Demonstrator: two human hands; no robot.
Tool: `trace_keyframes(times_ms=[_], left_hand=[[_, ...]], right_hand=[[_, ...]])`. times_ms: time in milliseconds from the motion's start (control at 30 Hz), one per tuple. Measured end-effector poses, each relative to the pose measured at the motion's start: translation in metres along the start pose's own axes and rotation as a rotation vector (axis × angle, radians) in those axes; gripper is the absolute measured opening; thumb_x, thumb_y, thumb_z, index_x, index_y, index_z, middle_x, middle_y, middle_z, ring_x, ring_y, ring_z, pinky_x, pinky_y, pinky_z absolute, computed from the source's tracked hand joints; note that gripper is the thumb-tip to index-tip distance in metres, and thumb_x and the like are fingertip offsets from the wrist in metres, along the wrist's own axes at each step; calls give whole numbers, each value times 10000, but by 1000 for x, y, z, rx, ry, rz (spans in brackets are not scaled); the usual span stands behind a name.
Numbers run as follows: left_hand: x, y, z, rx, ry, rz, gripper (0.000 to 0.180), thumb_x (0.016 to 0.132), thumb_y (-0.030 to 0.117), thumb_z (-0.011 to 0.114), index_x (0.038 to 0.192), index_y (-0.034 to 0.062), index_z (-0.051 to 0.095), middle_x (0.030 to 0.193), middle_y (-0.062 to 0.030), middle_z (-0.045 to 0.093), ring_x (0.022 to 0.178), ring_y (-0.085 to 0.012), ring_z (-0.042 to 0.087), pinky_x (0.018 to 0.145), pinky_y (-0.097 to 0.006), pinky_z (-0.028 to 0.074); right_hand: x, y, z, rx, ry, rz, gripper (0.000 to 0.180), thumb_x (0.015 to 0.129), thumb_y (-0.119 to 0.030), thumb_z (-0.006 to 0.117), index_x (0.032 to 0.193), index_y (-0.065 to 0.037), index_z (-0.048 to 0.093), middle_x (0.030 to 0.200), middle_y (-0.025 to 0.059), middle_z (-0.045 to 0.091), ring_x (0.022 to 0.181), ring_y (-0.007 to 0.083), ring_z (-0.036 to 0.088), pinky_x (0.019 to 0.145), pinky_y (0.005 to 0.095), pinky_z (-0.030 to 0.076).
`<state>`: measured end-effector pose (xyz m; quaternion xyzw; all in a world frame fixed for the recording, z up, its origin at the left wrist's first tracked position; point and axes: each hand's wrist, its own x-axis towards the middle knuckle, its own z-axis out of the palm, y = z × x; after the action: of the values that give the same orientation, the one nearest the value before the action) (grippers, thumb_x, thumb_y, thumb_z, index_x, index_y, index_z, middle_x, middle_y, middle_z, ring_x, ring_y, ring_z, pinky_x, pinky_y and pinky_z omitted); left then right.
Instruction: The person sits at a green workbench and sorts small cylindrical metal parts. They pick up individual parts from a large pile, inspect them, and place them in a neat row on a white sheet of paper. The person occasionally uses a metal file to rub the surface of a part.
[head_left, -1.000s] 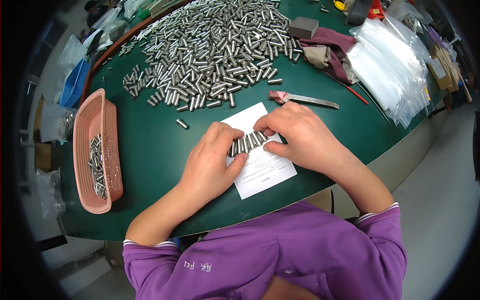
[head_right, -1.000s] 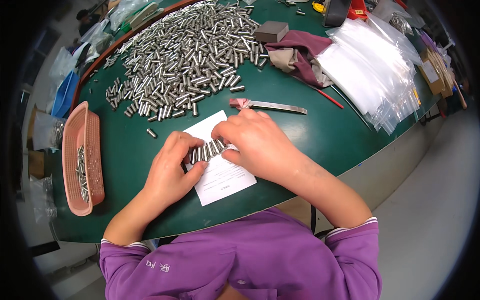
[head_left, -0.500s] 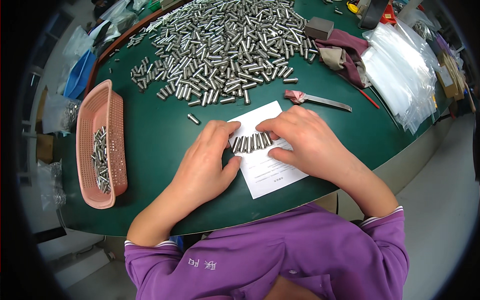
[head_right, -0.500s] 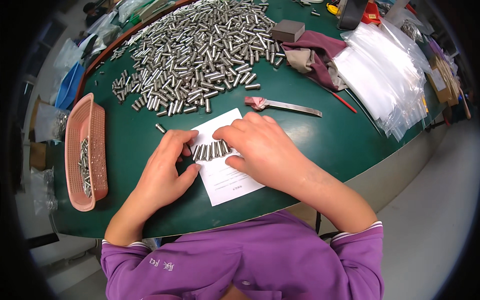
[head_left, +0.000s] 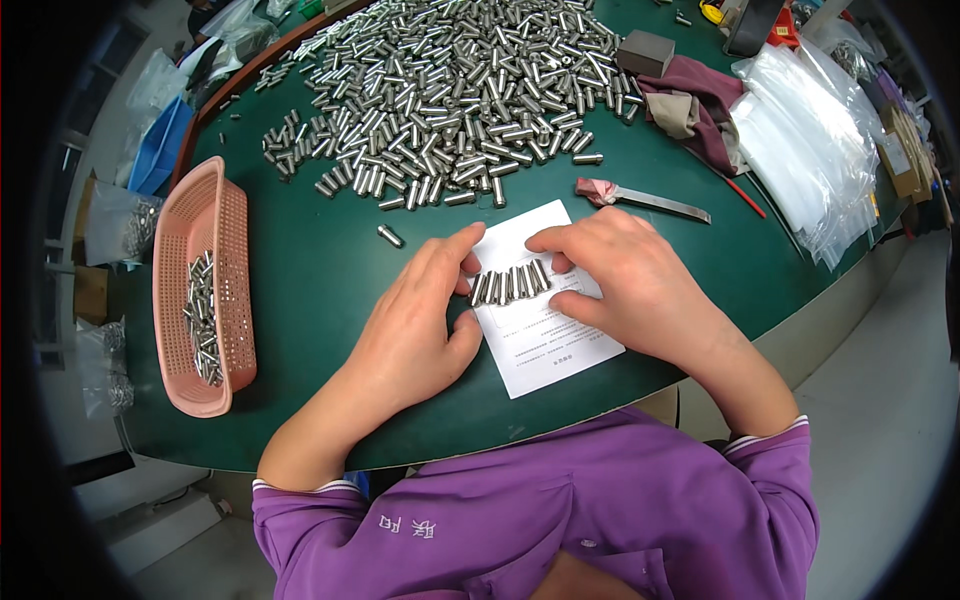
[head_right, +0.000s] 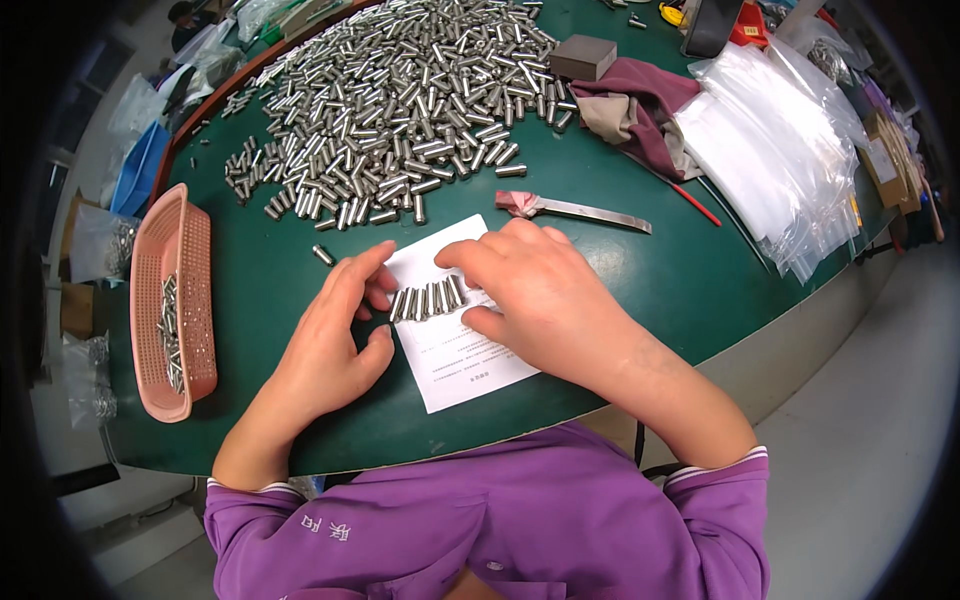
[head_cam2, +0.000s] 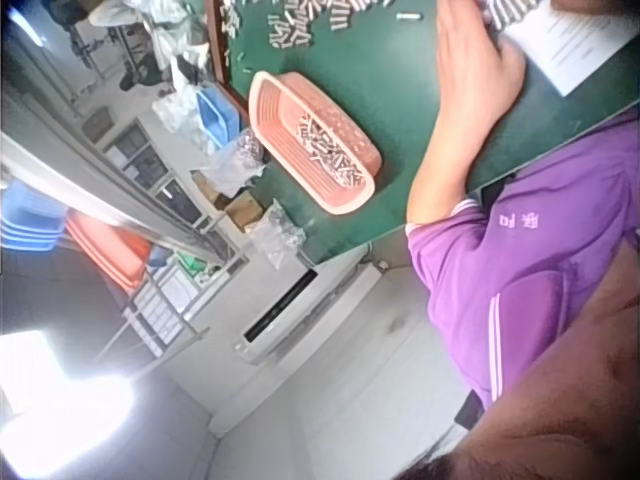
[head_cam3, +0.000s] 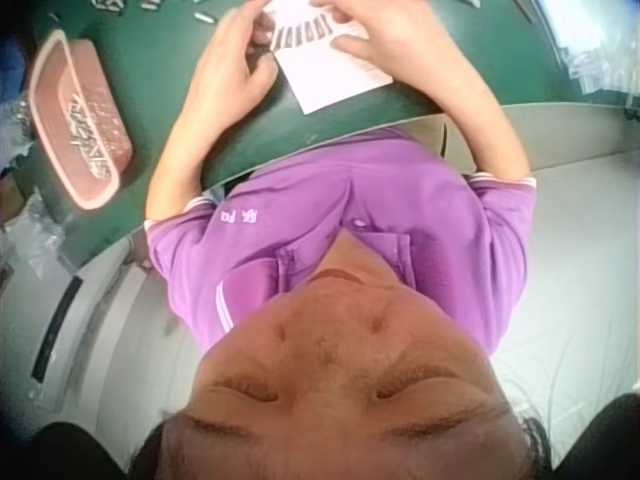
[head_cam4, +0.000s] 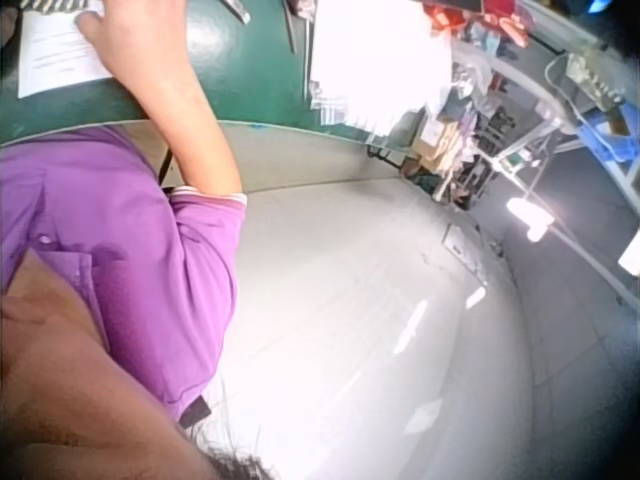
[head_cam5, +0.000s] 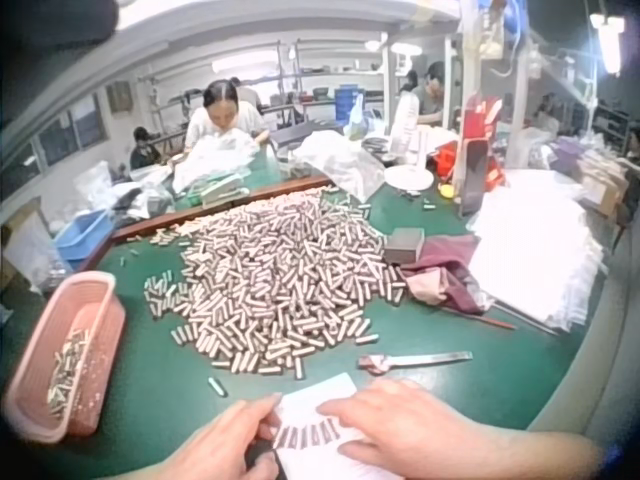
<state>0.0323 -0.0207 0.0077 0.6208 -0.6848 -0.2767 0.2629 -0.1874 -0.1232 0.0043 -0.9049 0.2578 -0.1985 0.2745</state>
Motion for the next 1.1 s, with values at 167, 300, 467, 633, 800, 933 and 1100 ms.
trace_keyframes(times_ms=[167,300,467,633,800,933,1100], left_hand=[[2,2,2,-20,-6,15,752,729,-94,583,1441,36,379,1111,-119,546,916,-216,577,819,-329,495],[3,3,4,-27,-3,32,767,721,-107,570,1449,33,370,1109,-124,547,916,-215,577,813,-326,493],[4,5,7,-41,-5,40,780,720,-108,564,1459,29,358,1112,-122,547,915,-211,572,809,-324,491],[5,8,8,-52,-25,43,760,728,-69,569,1450,10,346,1093,-130,537,909,-244,577,823,-371,510],[5,5,11,-70,-24,61,799,730,-98,580,1478,27,328,1126,-123,545,917,-211,566,811,-327,487],[6,6,12,-90,-31,72,821,740,-101,608,1494,37,315,1152,-121,548,920,-194,559,807,-310,475],[6,6,13,-110,-30,89,829,744,-95,623,1499,35,308,1193,-131,549,917,-193,556,812,-310,474]], right_hand=[[-2,3,-2,8,-8,10,445,727,-71,750,1145,-130,611,898,27,606,934,247,589,857,405,448],[-3,6,-4,16,-8,8,447,726,-66,750,1146,-124,610,892,27,610,933,248,589,856,404,451],[-4,9,-6,16,-3,15,448,725,-65,749,1147,-122,609,892,30,622,932,248,590,855,401,456],[-4,12,-8,12,4,23,441,727,-69,742,1145,-122,610,904,33,632,940,249,598,859,400,460],[-4,13,-10,27,5,45,488,686,-45,794,1143,-104,634,896,16,632,925,248,597,899,392,458],[-4,14,-10,20,11,35,494,678,-39,794,1141,-96,633,899,21,630,920,250,595,875,389,465],[-3,16,-11,20,30,23,499,671,-35,794,1141,-87,634,904,29,628,909,253,589,863,385,471]])
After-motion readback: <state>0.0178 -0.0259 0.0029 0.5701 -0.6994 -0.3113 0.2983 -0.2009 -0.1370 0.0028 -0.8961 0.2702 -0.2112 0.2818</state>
